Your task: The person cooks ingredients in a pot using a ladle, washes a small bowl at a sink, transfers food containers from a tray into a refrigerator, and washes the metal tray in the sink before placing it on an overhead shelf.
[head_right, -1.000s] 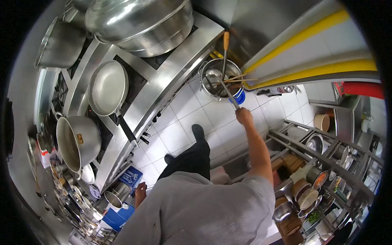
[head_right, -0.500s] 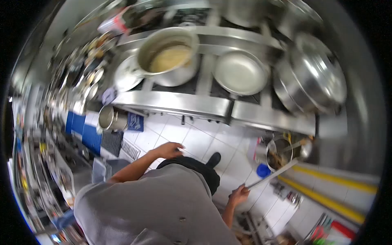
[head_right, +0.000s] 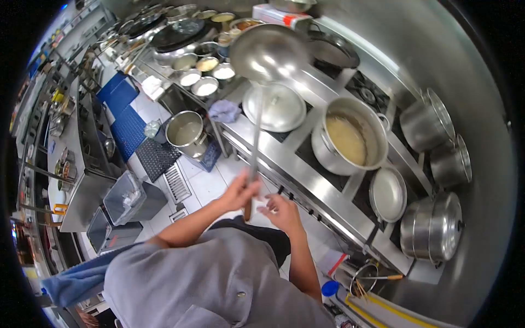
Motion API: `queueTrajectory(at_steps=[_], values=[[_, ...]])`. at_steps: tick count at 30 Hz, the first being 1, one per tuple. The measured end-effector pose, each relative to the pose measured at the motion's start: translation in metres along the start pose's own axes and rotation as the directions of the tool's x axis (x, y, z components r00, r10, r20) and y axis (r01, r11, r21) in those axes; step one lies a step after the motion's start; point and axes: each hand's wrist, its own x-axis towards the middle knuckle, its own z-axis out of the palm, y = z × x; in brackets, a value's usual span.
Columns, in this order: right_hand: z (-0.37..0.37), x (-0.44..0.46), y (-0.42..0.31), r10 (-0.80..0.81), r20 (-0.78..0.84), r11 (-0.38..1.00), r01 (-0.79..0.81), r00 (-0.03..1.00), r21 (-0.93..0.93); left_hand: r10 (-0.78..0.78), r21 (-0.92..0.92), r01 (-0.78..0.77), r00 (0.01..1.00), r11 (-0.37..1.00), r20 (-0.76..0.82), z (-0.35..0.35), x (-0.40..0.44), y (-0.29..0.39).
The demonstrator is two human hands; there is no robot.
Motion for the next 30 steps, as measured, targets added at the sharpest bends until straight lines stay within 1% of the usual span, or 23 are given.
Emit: queueTrajectory(at_steps=[1,2,3,4,5,7,8,9,10,11,13,14,16,19,22,23,24,25,26,27,28,29,30], values=[[0.021,0.026,0.005,0.092,0.003,0.989,-0.092,0.996,0.115,-0.051,0.025,0.056,0.987,0.998,-0.153,-0.044,-0.006,-0.005],[0.042,0.055,0.009,0.141,-0.071,0.974,-0.126,0.987,0.188,-0.099,0.038,0.116,0.949,0.993,-0.3,-0.085,-0.013,-0.005],[0.062,0.085,0.011,0.201,-0.137,0.951,-0.16,0.97,0.266,-0.096,0.01,0.109,0.917,0.994,-0.388,-0.117,-0.019,0.002],[0.073,0.117,0.003,0.225,-0.136,0.935,-0.175,0.965,0.307,-0.103,-0.019,0.106,0.877,0.994,-0.469,-0.145,-0.026,0.016],[0.082,0.151,-0.005,0.256,-0.131,0.917,-0.198,0.958,0.346,-0.119,-0.049,0.108,0.861,0.993,-0.494,-0.168,-0.034,0.027],[0.104,0.226,-0.001,0.17,-0.156,0.924,-0.102,0.973,0.369,-0.162,-0.096,0.131,0.822,0.987,-0.545,-0.203,-0.05,0.029],[0.109,0.268,-0.011,0.211,-0.104,0.914,-0.158,0.972,0.374,-0.161,-0.055,0.159,0.797,0.986,-0.582,-0.218,-0.056,0.036],[0.117,0.357,-0.02,0.141,-0.136,0.879,-0.061,0.981,0.473,-0.213,-0.097,0.194,0.777,0.976,-0.593,-0.243,-0.058,0.068],[0.132,0.399,-0.023,0.263,-0.068,0.752,-0.16,0.962,0.64,-0.255,-0.133,0.219,0.755,0.967,-0.604,-0.255,-0.066,0.064],[0.156,0.44,-0.003,0.263,-0.07,0.691,-0.137,0.962,0.71,-0.291,-0.183,0.227,0.729,0.957,-0.62,-0.264,-0.069,0.053],[0.192,0.528,0.029,0.386,-0.044,0.635,-0.231,0.922,0.737,-0.359,-0.27,0.239,0.694,0.933,-0.624,-0.28,-0.063,0.06],[0.208,0.567,0.035,0.471,-0.035,0.546,-0.26,0.881,0.796,-0.373,-0.27,0.259,0.685,0.927,-0.626,-0.289,-0.055,0.068],[0.236,0.62,0.044,0.559,-0.076,0.493,-0.257,0.826,0.831,-0.421,-0.309,0.288,0.679,0.906,-0.602,-0.307,-0.036,0.078],[0.272,0.67,0.06,0.622,-0.031,0.442,-0.319,0.782,0.838,-0.487,-0.331,0.358,0.652,0.873,-0.581,-0.338,0.0,0.094],[0.303,0.693,0.069,0.706,-0.142,0.451,-0.286,0.694,0.846,-0.55,-0.392,0.386,0.621,0.835,-0.559,-0.369,0.029,0.106],[0.307,0.694,0.07,0.713,-0.137,0.453,-0.303,0.687,0.838,-0.563,-0.395,0.402,0.612,0.826,-0.556,-0.379,0.038,0.11],[0.309,0.696,0.076,0.598,-0.32,0.717,-0.313,0.735,0.622,-0.574,-0.395,0.417,0.606,0.818,-0.55,-0.39,0.047,0.113],[0.31,0.695,0.077,0.427,-0.451,0.895,-0.297,0.784,0.332,-0.597,-0.414,0.43,0.592,0.802,-0.541,-0.401,0.055,0.114],[0.306,0.69,0.077,0.432,-0.456,0.895,-0.308,0.778,0.322,-0.607,-0.422,0.437,0.594,0.794,-0.528,-0.413,0.062,0.115],[0.291,0.679,0.052,0.215,-0.42,0.976,-0.215,0.882,0.048,-0.611,-0.414,0.449,0.613,0.791,-0.502,-0.428,0.068,0.116],[0.28,0.67,0.035,0.005,-0.316,0.972,-0.078,0.949,-0.22,-0.611,-0.405,0.459,0.633,0.791,-0.476,-0.443,0.076,0.113],[0.271,0.663,0.03,-0.103,-0.263,0.984,0.061,0.959,-0.166,-0.629,-0.392,0.492,0.629,0.777,-0.457,-0.456,0.084,0.116],[0.262,0.662,0.022,-0.086,-0.264,0.983,0.039,0.961,-0.181,-0.643,-0.401,0.504,0.631,0.765,-0.435,-0.471,0.09,0.114]])
